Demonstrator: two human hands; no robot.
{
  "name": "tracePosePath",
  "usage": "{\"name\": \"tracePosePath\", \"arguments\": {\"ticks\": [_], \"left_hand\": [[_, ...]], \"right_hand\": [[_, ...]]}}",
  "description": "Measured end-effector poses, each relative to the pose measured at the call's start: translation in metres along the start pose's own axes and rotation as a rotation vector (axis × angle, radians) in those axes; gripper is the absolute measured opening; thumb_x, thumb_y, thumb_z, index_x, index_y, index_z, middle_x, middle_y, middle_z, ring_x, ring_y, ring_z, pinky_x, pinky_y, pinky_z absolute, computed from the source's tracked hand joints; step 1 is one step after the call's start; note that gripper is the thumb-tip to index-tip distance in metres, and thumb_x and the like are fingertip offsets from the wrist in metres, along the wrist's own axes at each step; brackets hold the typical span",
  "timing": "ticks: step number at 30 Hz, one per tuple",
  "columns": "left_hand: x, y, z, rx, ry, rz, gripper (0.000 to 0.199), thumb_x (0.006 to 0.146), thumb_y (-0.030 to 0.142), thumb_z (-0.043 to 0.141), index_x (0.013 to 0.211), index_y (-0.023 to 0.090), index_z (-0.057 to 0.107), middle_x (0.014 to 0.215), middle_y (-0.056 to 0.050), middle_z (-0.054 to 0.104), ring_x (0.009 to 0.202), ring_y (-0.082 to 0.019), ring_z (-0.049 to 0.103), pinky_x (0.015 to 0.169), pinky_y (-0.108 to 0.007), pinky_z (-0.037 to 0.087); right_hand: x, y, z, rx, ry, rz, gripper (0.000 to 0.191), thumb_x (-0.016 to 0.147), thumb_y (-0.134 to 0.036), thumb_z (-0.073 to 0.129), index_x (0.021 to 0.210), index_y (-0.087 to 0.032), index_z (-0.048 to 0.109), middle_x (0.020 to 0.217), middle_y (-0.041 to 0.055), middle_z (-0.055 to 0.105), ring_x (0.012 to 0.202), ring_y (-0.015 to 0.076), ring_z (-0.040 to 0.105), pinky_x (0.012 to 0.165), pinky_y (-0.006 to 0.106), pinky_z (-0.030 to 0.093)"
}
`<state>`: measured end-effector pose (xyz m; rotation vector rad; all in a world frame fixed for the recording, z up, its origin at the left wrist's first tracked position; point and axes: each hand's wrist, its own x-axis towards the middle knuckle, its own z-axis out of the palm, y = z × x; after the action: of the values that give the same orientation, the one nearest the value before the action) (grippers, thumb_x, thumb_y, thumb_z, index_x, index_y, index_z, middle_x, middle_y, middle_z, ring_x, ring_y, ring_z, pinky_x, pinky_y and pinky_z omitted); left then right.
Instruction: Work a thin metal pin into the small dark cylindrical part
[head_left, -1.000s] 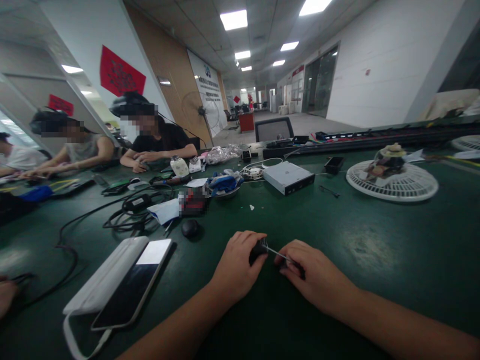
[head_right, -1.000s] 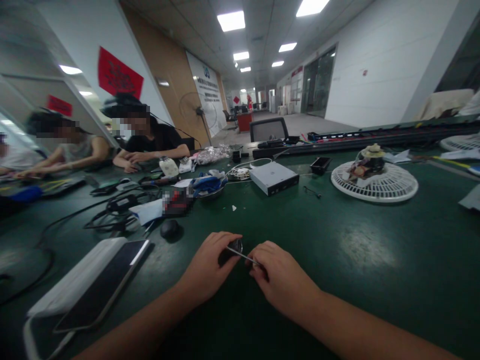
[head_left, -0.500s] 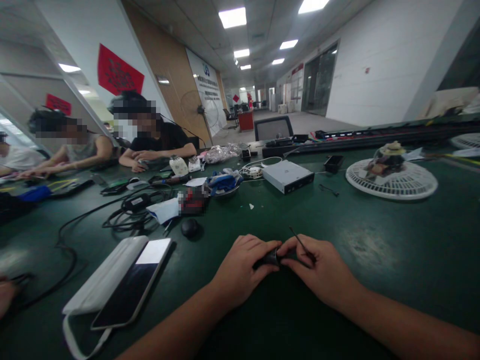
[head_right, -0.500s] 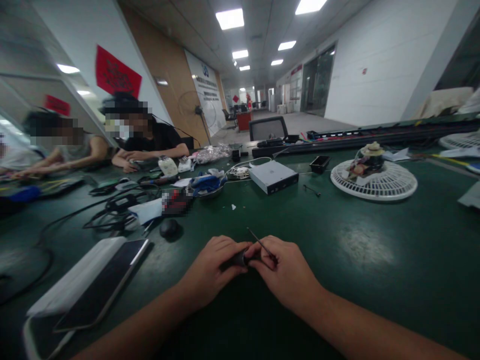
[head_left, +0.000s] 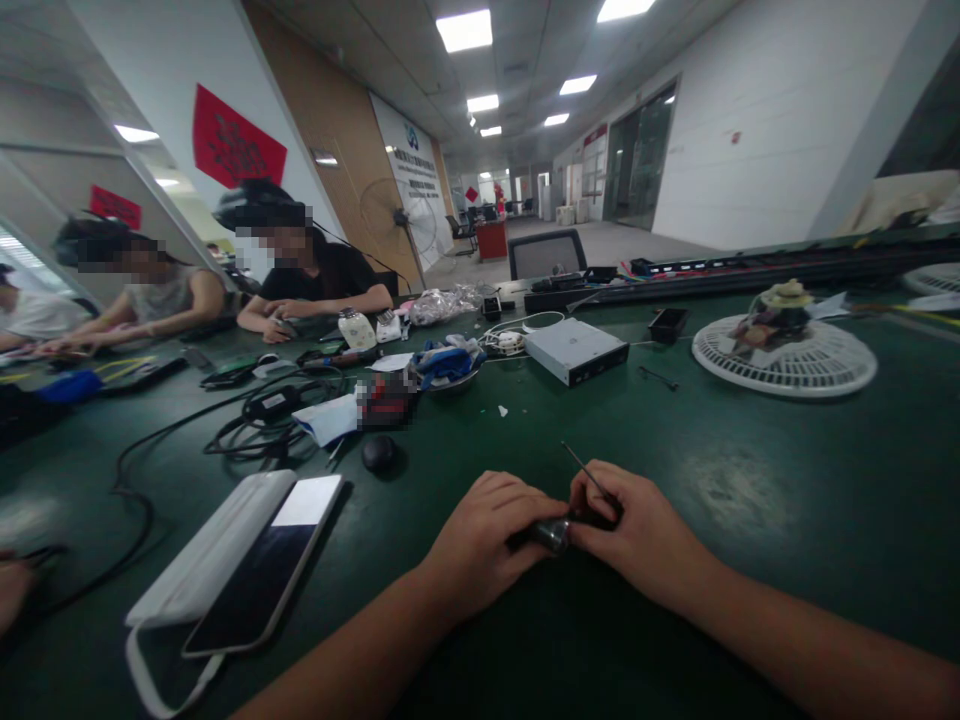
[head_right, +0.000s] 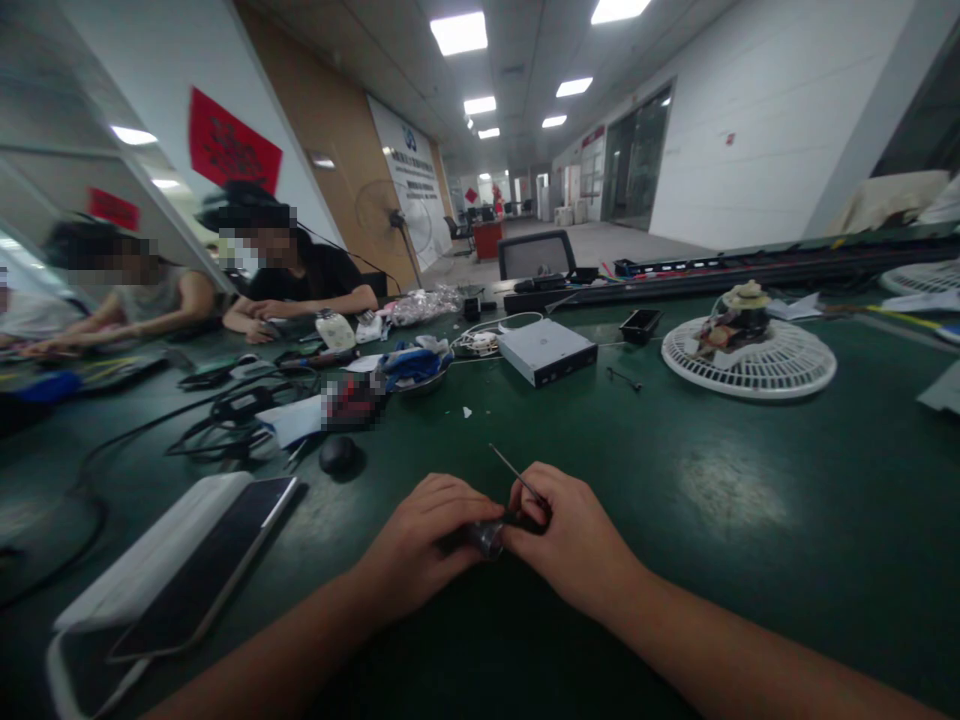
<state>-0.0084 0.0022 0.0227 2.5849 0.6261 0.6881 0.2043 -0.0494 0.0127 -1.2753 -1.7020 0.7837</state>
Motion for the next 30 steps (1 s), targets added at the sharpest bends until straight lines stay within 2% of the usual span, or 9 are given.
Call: {"name": "tracePosePath", "arguments": {"ticks": [4,9,12,14,17,19,22,25,30], "left_hand": [[0.0,0.005,0.0,0.014,0.035,-0.042,0.03,0.086,0.025,0.075,0.114,0.024,0.065,0.108,-0.002,0.074,0.101,-0.021,0.065,0.091,-0.038,0.046],[-0.001,0.007,0.003,0.051,0.164,-0.208,0.028,0.084,0.02,0.072,0.11,0.023,0.063,0.105,-0.003,0.071,0.098,-0.022,0.064,0.088,-0.039,0.049],[-0.001,0.005,0.003,0.045,0.276,-0.34,0.026,0.084,0.02,0.069,0.108,0.024,0.061,0.105,-0.003,0.07,0.098,-0.022,0.066,0.086,-0.039,0.051],[0.0,0.002,0.003,0.037,0.36,-0.417,0.025,0.085,0.022,0.068,0.108,0.023,0.059,0.105,-0.004,0.07,0.097,-0.023,0.067,0.085,-0.039,0.052],[0.001,-0.002,0.003,0.047,0.449,-0.503,0.024,0.084,0.022,0.068,0.106,0.022,0.058,0.101,-0.004,0.071,0.094,-0.023,0.068,0.083,-0.04,0.053],[0.001,-0.005,0.003,0.052,0.469,-0.545,0.023,0.084,0.023,0.068,0.104,0.022,0.058,0.1,-0.004,0.071,0.093,-0.024,0.068,0.082,-0.041,0.053],[0.001,-0.008,0.003,0.049,0.471,-0.571,0.021,0.084,0.022,0.068,0.102,0.022,0.058,0.1,-0.004,0.07,0.092,-0.023,0.067,0.083,-0.041,0.052],[0.0,-0.008,0.004,0.047,0.424,-0.526,0.021,0.081,0.018,0.069,0.1,0.022,0.06,0.098,-0.002,0.069,0.092,-0.022,0.065,0.083,-0.04,0.051],[0.0,-0.005,0.003,0.104,0.381,-0.441,0.022,0.077,0.011,0.07,0.093,0.022,0.061,0.095,-0.001,0.068,0.091,-0.022,0.063,0.08,-0.038,0.048]], "right_hand": [[-0.002,-0.005,-0.001,-0.05,-0.022,0.002,0.028,0.081,-0.016,0.065,0.071,-0.023,0.039,0.08,-0.0016,0.055,0.069,0.0142,0.05,0.061,0.029,0.039],[-0.007,-0.011,-0.004,-0.082,-0.019,-0.009,0.01,0.096,-0.021,0.046,0.087,-0.022,0.05,0.076,-0.0009,0.055,0.067,0.015,0.051,0.061,0.03,0.04],[-0.009,-0.011,-0.003,-0.131,-0.005,-0.015,0.019,0.098,-0.02,0.043,0.112,-0.021,0.057,0.086,0.0023,0.063,0.074,0.0169,0.059,0.066,0.032,0.045],[-0.008,-0.009,-0.001,-0.151,-0.004,-0.032,0.031,0.098,-0.02,0.045,0.128,-0.023,0.055,0.096,0.0048,0.066,0.081,0.0184,0.063,0.071,0.034,0.049],[-0.007,-0.006,0.0,-0.172,-0.013,-0.04,0.043,0.098,-0.023,0.049,0.141,-0.027,0.051,0.107,0.0061,0.068,0.088,0.0202,0.065,0.075,0.036,0.052],[-0.007,-0.006,0.0,-0.181,-0.021,-0.024,0.045,0.098,-0.024,0.051,0.142,-0.029,0.051,0.106,0.0049,0.069,0.086,0.0198,0.066,0.074,0.036,0.053],[-0.006,-0.008,0.0,-0.193,-0.061,-0.019,0.035,0.098,-0.025,0.051,0.131,-0.029,0.061,0.107,0.0028,0.071,0.087,0.0188,0.067,0.074,0.035,0.053],[-0.006,-0.009,0.0,-0.234,-0.082,-0.034,0.029,0.098,-0.025,0.052,0.121,-0.029,0.07,0.105,0.002,0.073,0.088,0.0188,0.067,0.074,0.034,0.052],[-0.007,-0.008,0.001,-0.335,-0.065,-0.059,0.031,0.096,-0.022,0.054,0.119,-0.028,0.073,0.092,0.0015,0.073,0.076,0.0173,0.066,0.066,0.033,0.05]]}}
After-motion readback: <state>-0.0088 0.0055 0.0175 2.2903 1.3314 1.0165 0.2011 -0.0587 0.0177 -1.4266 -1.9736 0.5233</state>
